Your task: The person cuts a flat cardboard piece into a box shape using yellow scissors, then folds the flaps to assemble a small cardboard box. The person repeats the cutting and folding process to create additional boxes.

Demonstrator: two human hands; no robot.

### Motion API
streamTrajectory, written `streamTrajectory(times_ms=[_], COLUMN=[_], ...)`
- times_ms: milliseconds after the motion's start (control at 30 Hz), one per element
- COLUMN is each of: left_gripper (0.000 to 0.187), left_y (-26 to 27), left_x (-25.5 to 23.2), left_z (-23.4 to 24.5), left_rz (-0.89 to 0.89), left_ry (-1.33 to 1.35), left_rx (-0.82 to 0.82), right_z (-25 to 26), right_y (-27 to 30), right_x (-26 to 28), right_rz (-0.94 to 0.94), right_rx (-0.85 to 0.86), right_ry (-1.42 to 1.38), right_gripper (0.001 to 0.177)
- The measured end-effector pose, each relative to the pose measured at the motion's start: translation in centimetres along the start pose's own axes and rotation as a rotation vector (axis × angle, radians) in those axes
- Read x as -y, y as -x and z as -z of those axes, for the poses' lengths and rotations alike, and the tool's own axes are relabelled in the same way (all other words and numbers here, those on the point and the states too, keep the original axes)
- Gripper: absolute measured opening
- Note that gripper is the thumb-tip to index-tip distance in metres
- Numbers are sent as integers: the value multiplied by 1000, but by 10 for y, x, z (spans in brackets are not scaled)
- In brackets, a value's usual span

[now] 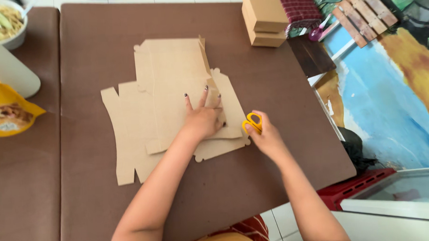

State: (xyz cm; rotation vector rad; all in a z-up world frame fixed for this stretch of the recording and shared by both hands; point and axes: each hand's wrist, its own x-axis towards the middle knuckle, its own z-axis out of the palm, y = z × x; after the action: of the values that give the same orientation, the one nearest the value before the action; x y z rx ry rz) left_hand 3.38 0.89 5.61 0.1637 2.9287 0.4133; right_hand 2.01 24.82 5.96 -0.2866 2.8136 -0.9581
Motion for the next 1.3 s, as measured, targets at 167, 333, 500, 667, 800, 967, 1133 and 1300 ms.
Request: streamTrajectory(times_ms=[167,333,500,667,800,967,1133,1300], left_gripper=[95,92,78,69,84,92,99,100], left_y=[16,7,-5,-7,-4,4,-1,3], left_x=[-10,-2,6,3,-4,-7,-4,-5], left_z=[5,-6,-22,-31,-21,-11,-1,-6], left_rz=[106,118,118,146,162,153,147,137], left_ry=[-61,-10,66,74,-17,40,47,64], left_rx=[202,231,200,119,207,247,293,270], right_z=[-7,-18,-16,-21,-16,-24,-57,-60], right_y=[23,30,42,48,18,8,-7,-47], right_x=[-16,-11,32,62,58,27,28,32], right_rz=[-12,25,90,80,270,541,554,556], right_rx=[240,194,158,424,247,-238,-446,-405], right_ry=[-118,-143,-15,442,309,579,774,698], right_gripper=[66,70,70,82,57,33,30,34])
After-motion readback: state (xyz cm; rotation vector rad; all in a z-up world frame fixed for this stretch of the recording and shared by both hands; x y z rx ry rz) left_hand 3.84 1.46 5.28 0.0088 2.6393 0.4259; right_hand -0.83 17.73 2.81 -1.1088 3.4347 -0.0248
